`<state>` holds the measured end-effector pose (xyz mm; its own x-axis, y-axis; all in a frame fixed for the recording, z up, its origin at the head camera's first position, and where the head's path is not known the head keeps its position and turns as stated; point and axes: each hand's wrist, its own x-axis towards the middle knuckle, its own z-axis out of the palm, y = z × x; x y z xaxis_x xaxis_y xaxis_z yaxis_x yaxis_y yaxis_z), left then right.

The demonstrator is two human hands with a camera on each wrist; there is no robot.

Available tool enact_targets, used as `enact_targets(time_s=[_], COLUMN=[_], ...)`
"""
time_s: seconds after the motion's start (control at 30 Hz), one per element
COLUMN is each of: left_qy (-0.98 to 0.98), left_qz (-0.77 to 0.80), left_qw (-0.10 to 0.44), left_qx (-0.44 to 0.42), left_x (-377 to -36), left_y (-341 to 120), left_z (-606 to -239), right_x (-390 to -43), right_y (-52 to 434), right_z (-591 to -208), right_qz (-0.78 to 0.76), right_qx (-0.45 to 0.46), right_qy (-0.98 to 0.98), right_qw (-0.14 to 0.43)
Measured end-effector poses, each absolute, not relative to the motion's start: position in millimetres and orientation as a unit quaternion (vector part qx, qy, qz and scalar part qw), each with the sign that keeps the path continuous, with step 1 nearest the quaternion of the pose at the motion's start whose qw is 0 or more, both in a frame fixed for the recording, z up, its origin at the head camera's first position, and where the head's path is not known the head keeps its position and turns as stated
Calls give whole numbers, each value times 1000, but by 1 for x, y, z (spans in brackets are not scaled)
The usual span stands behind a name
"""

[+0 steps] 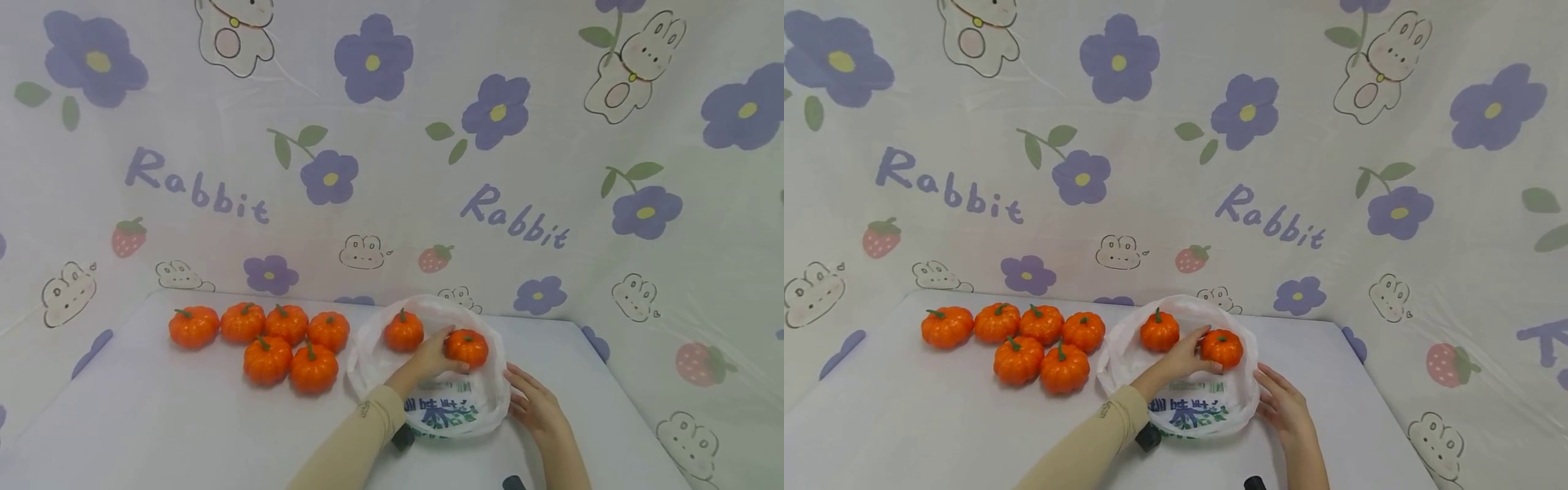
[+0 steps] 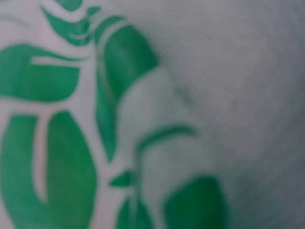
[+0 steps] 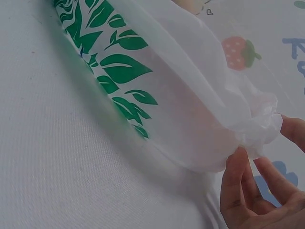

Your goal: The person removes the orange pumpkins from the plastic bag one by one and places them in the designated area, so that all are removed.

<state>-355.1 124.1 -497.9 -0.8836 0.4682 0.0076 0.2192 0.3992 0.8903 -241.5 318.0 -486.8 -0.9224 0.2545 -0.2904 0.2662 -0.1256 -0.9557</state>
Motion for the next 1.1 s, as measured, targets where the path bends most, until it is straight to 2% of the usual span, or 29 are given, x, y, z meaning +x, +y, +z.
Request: enact_targets(time_s=[0.3,0.83,1.1], left_qy=[827,837,828], left_qz=[513,500,507], left_qw=[90,99,120], left_qx=[211,198,205], left_x=[-354,-350,-341], left_y=[127,124,108], left_z=[-498,-492,-482], right_x=[-241,-240,-239], right_y=[318,316,316], right_z=[-487,-487,-488], right_qz=[-720,-714,-718], right_qx=[201,204,192], right_qy=[664,670,669], right_qw=[5,4,0])
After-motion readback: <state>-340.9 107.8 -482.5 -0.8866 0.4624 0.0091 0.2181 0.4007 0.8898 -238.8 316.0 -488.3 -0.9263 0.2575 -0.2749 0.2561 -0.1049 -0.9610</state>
